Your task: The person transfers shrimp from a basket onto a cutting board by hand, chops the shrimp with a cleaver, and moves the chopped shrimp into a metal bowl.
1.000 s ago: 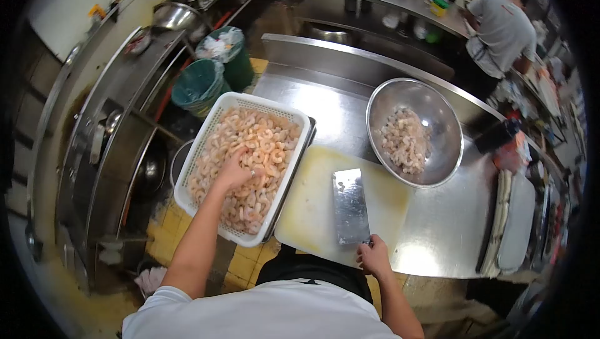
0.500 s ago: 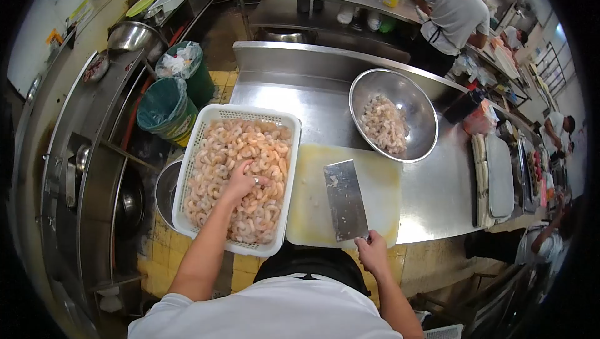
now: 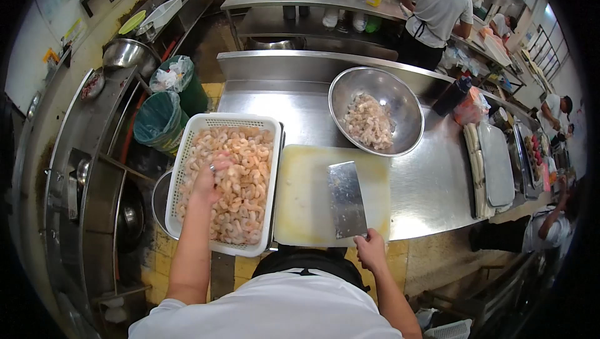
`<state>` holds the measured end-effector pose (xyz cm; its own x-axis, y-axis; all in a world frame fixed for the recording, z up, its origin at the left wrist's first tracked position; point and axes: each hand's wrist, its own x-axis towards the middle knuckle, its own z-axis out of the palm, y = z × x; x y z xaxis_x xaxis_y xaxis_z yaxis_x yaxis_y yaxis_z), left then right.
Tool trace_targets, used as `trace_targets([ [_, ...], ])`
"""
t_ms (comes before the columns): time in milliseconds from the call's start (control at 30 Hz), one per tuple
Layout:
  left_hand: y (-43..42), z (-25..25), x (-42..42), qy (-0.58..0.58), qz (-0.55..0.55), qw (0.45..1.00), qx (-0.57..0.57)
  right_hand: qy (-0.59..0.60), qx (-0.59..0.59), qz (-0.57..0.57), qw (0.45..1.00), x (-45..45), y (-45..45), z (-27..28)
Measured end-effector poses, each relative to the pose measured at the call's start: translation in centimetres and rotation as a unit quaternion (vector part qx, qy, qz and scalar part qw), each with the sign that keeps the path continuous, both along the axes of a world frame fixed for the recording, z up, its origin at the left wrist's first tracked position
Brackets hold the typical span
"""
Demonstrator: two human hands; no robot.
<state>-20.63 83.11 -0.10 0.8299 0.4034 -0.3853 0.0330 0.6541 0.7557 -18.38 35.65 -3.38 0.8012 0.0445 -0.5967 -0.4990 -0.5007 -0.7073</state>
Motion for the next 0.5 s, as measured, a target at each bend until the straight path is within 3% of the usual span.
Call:
trace_targets([
  [167, -11.0, 5.4, 5.8, 0.061, -0.173, 0.981, 0.065, -0.01, 0.04, 0.004, 0.999, 1.9, -3.4, -2.5],
  [233, -14.7, -1.7, 9.6, 0.059, -0.215, 0.974, 0.044, -0.022, 0.05, 0.014, 0.998, 2.7, -5.0, -3.9],
  [400, -24.0, -12.5, 14.0, 0.113, -0.237, 0.952, 0.156, -0.056, -0.02, 0.039, 0.997, 3.9, -7.1, -3.0],
  [500, -24.4, -4.0, 12.2, 0.166, -0.321, 0.785, 0.504, -0.128, -0.069, 0.073, 0.987, 4.4, -8.1, -3.9],
])
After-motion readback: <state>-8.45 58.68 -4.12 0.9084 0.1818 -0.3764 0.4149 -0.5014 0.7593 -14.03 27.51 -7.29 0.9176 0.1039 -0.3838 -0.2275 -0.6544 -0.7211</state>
